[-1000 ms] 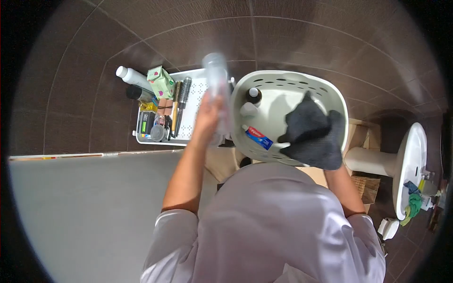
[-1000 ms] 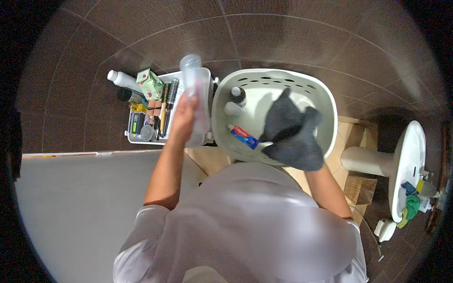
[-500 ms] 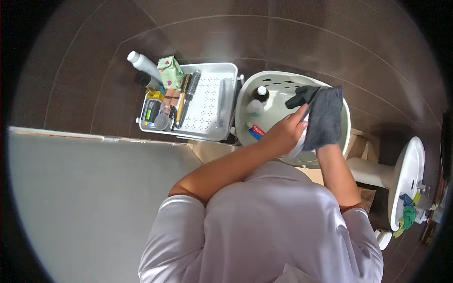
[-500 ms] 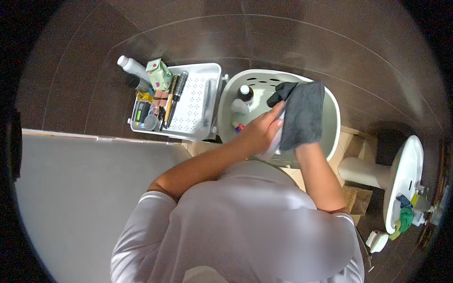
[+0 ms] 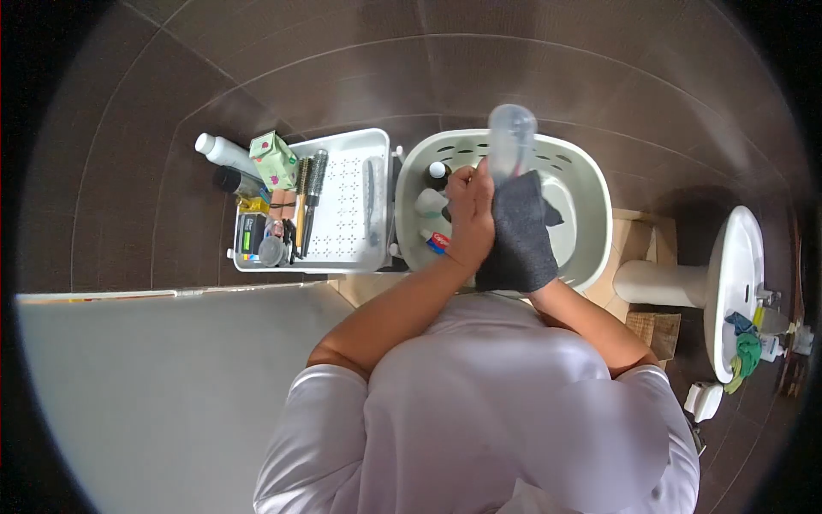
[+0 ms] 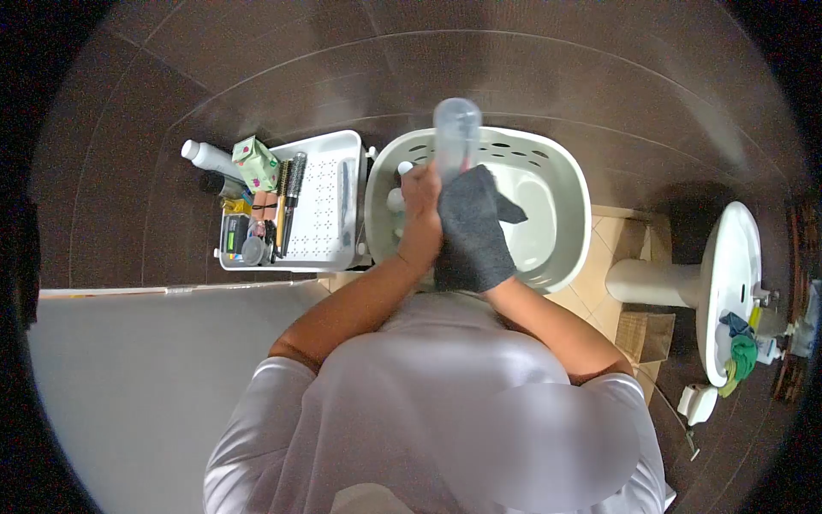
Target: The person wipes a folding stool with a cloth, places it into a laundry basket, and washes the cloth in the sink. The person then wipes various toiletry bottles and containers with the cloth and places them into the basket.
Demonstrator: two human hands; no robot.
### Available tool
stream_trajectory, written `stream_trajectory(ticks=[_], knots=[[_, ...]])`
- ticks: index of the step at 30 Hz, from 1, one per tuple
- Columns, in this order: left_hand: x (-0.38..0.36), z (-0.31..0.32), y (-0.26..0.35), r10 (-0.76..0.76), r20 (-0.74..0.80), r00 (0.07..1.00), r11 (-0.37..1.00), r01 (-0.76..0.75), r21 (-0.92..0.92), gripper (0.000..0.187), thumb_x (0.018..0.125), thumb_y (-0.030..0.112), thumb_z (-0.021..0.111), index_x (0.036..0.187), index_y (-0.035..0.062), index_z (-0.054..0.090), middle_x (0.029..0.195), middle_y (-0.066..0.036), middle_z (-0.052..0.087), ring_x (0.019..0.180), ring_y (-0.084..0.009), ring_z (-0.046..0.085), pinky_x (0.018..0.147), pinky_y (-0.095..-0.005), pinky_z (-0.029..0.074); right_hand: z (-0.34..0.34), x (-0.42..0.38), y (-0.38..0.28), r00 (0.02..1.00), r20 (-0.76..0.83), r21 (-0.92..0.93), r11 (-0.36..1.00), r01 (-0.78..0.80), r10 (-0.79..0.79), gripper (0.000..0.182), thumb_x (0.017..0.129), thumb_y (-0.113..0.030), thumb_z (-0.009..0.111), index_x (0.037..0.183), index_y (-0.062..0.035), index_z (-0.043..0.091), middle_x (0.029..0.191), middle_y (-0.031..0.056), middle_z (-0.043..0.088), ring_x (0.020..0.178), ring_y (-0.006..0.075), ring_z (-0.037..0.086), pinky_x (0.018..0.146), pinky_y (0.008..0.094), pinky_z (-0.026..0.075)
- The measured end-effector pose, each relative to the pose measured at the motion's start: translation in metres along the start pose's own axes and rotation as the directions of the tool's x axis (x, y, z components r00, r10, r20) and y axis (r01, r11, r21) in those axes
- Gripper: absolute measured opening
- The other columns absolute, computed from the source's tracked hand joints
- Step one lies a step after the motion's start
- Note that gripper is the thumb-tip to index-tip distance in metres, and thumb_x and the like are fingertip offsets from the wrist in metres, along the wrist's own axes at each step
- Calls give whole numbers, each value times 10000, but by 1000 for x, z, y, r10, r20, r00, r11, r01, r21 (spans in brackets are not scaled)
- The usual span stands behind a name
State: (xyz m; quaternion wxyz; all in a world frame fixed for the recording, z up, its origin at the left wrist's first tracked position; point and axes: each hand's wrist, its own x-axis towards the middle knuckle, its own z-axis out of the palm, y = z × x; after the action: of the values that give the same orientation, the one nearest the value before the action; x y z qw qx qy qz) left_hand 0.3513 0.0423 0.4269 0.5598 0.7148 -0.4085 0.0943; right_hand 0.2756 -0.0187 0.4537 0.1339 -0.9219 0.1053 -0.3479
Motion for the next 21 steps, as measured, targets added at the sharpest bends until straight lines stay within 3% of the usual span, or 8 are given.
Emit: stream_trajectory(ticks=[4, 6, 10, 11, 12, 14, 15, 21], knots=[[38, -17, 24, -259, 223, 940, 864, 329, -381, 285, 836, 255, 514, 996, 19, 514, 848, -102, 534, 790, -190, 521, 698, -295, 402, -17, 17, -4, 990, 53, 268, 953, -140, 130, 149, 715, -77, 485, 794, 48, 497, 758, 235, 456, 712, 358, 457, 588, 411, 377], [61, -30, 23, -299, 507, 809, 779, 513, -360, 282, 813, 255, 548, 984, 35, 506, 893, -76, 553, 818, -140, 514, 714, -286, 412, -29, 13, -3, 933, 360, -73, 997, 27, 1, 147, 737, -91, 503, 850, 1, 528, 812, 196, 496, 767, 326, 492, 658, 386, 404], [110, -45, 14, -292, 328, 898, 493, 435, -753, 399, 772, 143, 594, 1107, 30, 409, 974, -85, 540, 883, -142, 515, 747, -288, 428, -31, -15, -3, 777, 628, -332, 915, 229, 33, 106, 677, -91, 554, 682, 15, 552, 765, 220, 472, 771, 354, 483, 622, 406, 403], [116, -42, 9, -288, 338, 896, 492, 442, -750, 399, 772, 143, 594, 1107, 30, 409, 974, -85, 540, 883, -142, 515, 747, -288, 428, -46, -20, 0, 856, 517, 44, 999, 2, -24, 99, 672, -97, 562, 712, -7, 561, 774, 216, 479, 781, 355, 492, 640, 411, 407], [120, -39, 2, -281, 294, 914, 617, 407, -673, 439, 765, 137, 602, 1137, 61, 382, 982, -82, 539, 881, -156, 524, 768, -311, 432, -58, -25, 6, 924, 383, 441, 883, -162, -22, 106, 666, -103, 571, 741, -29, 571, 783, 211, 485, 792, 357, 500, 657, 417, 411], [111, -27, -23, -269, 253, 929, 731, 368, -575, 483, 759, 132, 610, 1167, 93, 355, 990, -80, 539, 880, -170, 532, 790, -334, 436, -62, -51, 38, 959, 250, 128, 986, 106, -136, 239, 683, -156, 554, 899, -56, 575, 829, 215, 509, 798, 381, 511, 712, 398, 426], [95, -16, -47, -196, 396, 897, 821, 371, -434, 529, 749, 124, 621, 1189, 102, 327, 997, -101, 539, 906, -203, 537, 801, -345, 436, -109, -11, 9, 864, 481, -43, 988, -149, 151, 336, 576, -171, 603, 853, 16, 568, 847, 224, 516, 752, 400, 505, 669, 420, 421], [24, 36, -85, -430, 632, 645, 903, 283, 325, 784, 744, 162, 619, 1321, 85, 94, 1005, -255, 526, 921, -316, 557, 795, -373, 429, -150, -48, 63, 947, 263, -246, 961, -122, 187, 433, 477, -193, 692, 885, -78, 607, 801, 124, 577, 767, 327, 516, 690, 416, 370]])
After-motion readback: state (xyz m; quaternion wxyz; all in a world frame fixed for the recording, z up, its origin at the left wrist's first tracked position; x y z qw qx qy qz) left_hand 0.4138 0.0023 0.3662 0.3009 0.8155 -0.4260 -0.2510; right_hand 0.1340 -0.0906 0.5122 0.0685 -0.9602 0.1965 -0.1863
